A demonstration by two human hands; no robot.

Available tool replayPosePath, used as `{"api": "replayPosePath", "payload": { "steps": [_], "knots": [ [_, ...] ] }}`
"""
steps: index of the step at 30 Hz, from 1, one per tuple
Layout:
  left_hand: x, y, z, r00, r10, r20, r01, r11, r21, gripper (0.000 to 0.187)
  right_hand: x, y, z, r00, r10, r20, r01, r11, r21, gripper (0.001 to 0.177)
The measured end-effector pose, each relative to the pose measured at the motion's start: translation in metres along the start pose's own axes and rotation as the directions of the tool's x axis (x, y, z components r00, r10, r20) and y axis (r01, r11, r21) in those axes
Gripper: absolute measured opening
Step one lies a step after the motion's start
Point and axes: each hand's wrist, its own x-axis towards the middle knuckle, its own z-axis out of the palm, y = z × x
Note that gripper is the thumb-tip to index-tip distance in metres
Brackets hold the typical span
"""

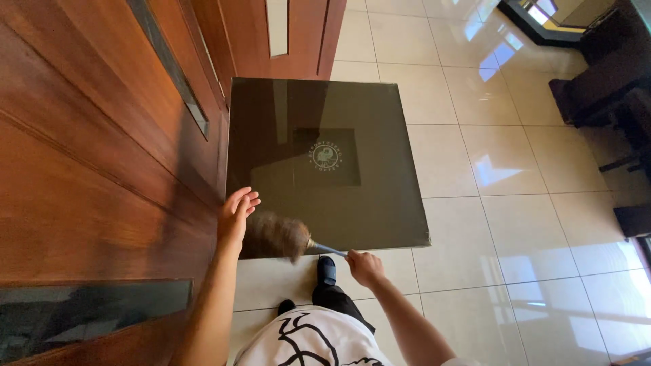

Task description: Dusting the surfaces of two small square tables using a feather duster.

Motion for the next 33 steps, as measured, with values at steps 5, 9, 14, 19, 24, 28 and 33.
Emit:
{"api": "replayPosePath", "payload": {
  "steps": [5, 9, 14, 19, 24, 28, 33],
  "knots": [
    [-0.014, 0.004, -0.009, 1.0, -0.004, 0.002, 0.004, 1.0, 0.001, 0.036, 0.03, 0.106, 0.028, 0.993, 0.073, -0.093, -0.081, 0.994, -0.078, 0.029],
    [-0.017, -0.004, -0.02, 0.999, 0.036, 0.0, -0.036, 0.999, -0.027, 0.035, 0.029, 0.129, 0.006, 0.933, 0.323, -0.158, -0.299, 0.941, 0.159, 0.03],
    [-0.02, 0.0, -0.021, 1.0, 0.017, 0.005, -0.017, 0.999, -0.033, 0.035, 0.063, 0.16, 0.095, 0.883, 0.364, -0.296, -0.308, 0.926, 0.218, 0.035],
    [-0.01, -0.012, -0.012, 0.999, 0.022, 0.045, -0.02, 0.999, -0.047, 0.035, -0.008, 0.047, 0.04, 0.999, 0.042, 0.005, -0.04, 0.985, -0.166, 0.033],
    [-0.01, -0.007, -0.008, 0.998, 0.012, 0.059, -0.009, 0.999, -0.044, 0.035, -0.01, 0.076, -0.002, 0.985, 0.165, 0.053, -0.153, 0.971, -0.183, 0.032],
    [-0.011, -0.003, -0.016, 0.998, 0.021, 0.052, -0.02, 0.999, -0.03, 0.036, 0.037, 0.171, 0.055, 0.936, 0.327, -0.127, -0.323, 0.945, 0.052, 0.039],
    [-0.007, -0.007, -0.015, 0.999, 0.003, 0.039, -0.004, 1.0, 0.022, 0.036, 0.082, 0.216, 0.15, 0.925, 0.255, -0.281, -0.213, 0.962, 0.172, 0.037]
  ]
}}
